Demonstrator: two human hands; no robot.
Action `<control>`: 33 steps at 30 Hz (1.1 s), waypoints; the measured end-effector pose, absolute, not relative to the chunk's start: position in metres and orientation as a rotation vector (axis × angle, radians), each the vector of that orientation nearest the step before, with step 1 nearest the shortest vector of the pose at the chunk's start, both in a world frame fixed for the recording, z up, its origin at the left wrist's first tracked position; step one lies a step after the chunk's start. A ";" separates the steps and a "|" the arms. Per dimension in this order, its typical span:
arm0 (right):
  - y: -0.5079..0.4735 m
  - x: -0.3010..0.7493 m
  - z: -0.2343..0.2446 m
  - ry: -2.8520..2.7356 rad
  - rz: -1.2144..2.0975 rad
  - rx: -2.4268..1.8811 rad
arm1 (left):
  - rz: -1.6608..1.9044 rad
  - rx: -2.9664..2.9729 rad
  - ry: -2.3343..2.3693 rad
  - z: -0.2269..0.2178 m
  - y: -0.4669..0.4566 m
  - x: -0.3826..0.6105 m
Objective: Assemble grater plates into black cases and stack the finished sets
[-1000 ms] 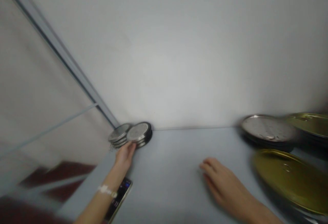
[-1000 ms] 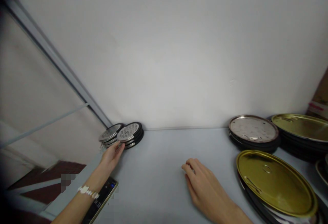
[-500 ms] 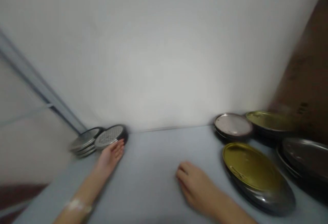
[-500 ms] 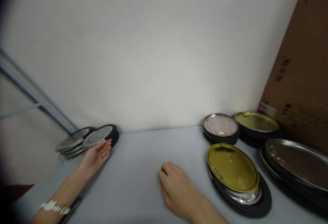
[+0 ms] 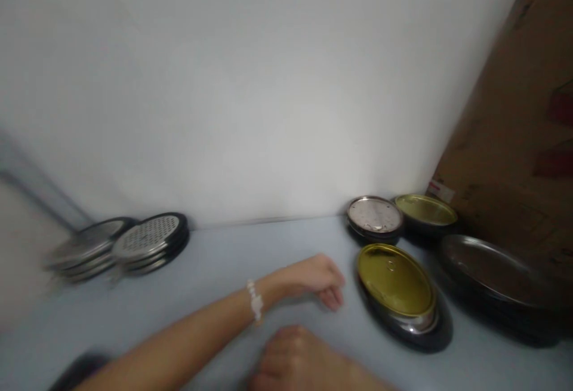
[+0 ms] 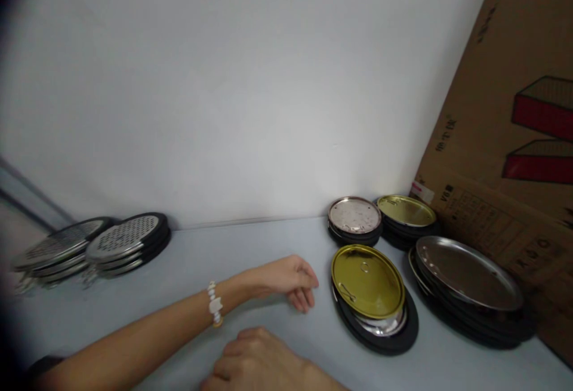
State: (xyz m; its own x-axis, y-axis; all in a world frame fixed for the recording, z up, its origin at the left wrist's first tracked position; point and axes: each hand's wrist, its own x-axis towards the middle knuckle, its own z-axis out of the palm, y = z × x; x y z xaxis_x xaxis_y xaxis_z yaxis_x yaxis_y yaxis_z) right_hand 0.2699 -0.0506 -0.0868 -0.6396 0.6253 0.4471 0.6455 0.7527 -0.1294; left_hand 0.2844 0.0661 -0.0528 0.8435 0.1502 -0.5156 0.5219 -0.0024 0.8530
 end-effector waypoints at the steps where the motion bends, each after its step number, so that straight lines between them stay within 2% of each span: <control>1: -0.050 0.269 -0.092 -2.484 -0.046 -0.923 | -0.356 1.574 0.546 -0.063 0.062 0.295; 6: -0.046 0.269 -0.102 -2.481 -0.062 -0.924 | -0.352 1.498 0.539 -0.087 0.050 0.324; 14: -0.049 0.271 -0.086 -2.510 -0.046 -0.977 | -0.344 1.438 0.632 -0.063 0.037 0.332; 20: -0.048 0.271 -0.091 -2.505 -0.106 -1.018 | -0.325 1.583 0.655 -0.064 0.037 0.331; 26: -0.051 0.275 -0.083 -2.488 -0.086 -1.073 | -0.288 1.669 0.736 -0.050 0.072 0.286; 33: -0.043 0.270 -0.091 -2.374 -0.230 -1.240 | -0.209 1.823 0.965 -0.031 0.130 0.198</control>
State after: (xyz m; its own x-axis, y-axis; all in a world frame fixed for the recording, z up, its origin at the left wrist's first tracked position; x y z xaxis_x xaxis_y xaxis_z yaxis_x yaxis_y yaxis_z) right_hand 0.2702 -0.0433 -0.0910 -0.4948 0.7359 0.4621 0.8109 0.5822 -0.0588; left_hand 0.1983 0.1302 -0.0312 0.6642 0.5177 -0.5393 0.6946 -0.1607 0.7013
